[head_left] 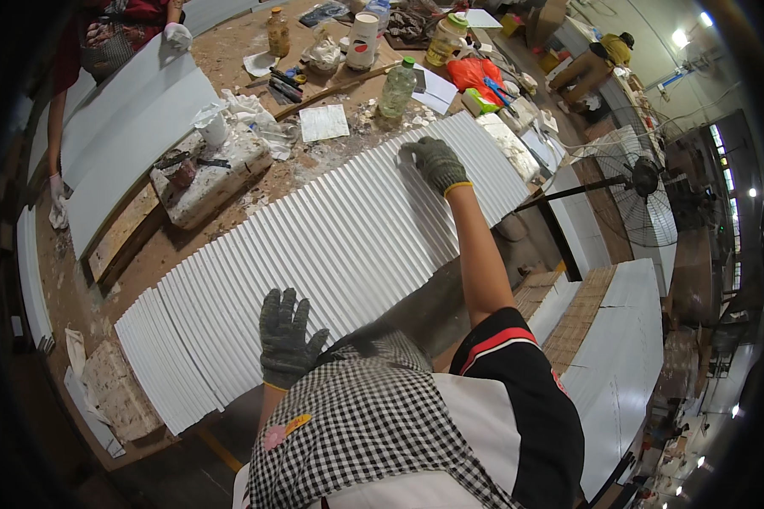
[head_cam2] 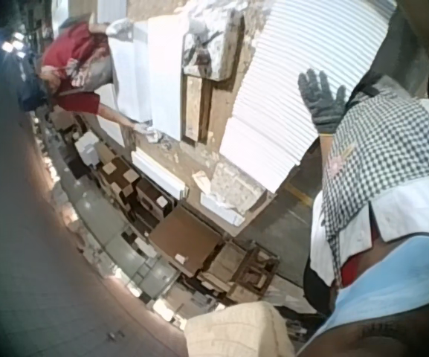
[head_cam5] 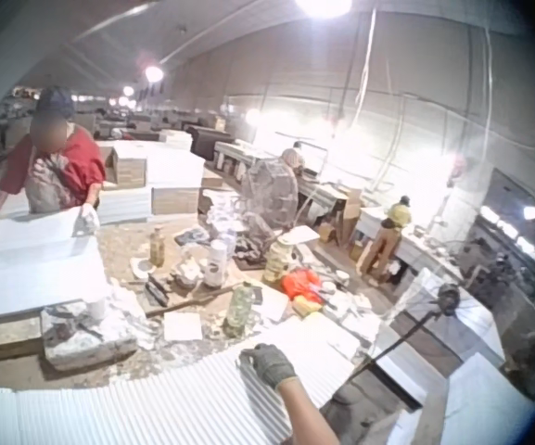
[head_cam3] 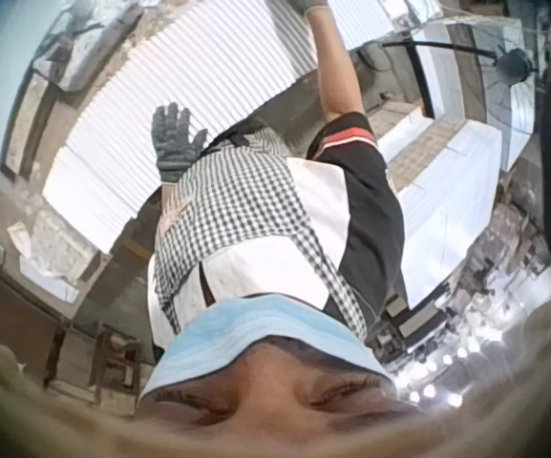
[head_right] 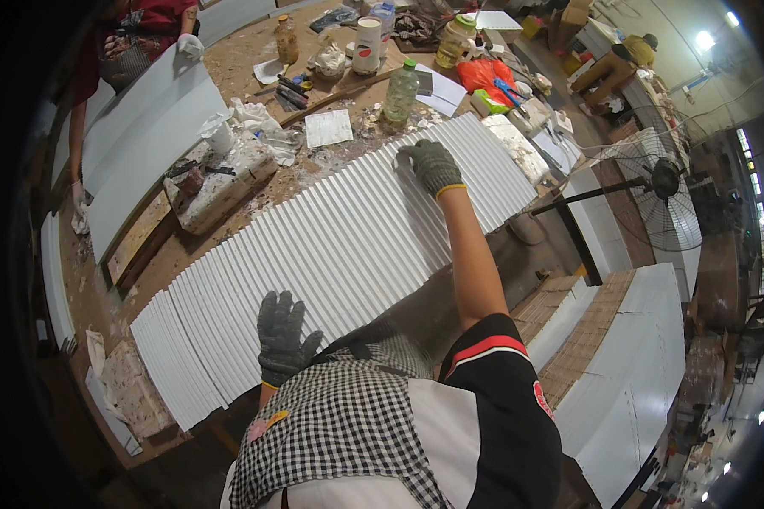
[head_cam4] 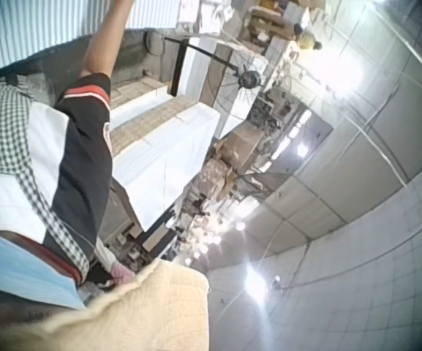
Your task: The person wipes a long white corrugated panel on a workbench with a cloth, repeatedly moving along its length. Another worker in the background also wipes a flat white panel. The camera wearer continues wiping the same panel multiple times throughout the clip.
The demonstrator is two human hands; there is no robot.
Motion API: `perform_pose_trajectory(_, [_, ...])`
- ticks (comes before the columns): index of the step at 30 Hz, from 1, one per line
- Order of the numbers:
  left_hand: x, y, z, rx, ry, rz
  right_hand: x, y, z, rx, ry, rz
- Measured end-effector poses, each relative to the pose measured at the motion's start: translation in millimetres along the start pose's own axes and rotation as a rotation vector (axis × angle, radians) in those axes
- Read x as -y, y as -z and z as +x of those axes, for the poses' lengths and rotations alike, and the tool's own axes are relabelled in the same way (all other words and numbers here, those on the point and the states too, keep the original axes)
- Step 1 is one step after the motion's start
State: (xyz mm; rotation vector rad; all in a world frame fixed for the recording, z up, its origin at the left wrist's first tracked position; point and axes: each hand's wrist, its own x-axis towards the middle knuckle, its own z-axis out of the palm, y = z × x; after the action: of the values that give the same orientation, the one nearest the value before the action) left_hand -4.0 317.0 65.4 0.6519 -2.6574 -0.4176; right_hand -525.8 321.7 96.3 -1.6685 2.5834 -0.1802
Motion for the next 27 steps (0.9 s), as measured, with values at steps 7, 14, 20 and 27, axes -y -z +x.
perform_pose_trajectory(7, [0.5,-1.7,3.4,0.018,0.023,-0.034,-20.5,28.0,-165.9,-0.006,-0.014,0.056])
perform_pose_trajectory(14, [4.0,-7.5,0.4,-0.020,-0.029,0.021,-8.8,47.2,-260.2,0.009,-0.182,0.161])
perform_pose_trajectory(20, [2.7,-4.4,0.1,-0.021,-0.028,-0.018,3.6,21.8,-199.9,-0.064,-0.070,0.127])
perform_pose_trajectory(27, [0.1,-0.6,1.7,-0.013,0.012,-0.056,-5.7,-26.4,-61.4,-0.161,0.121,0.113])
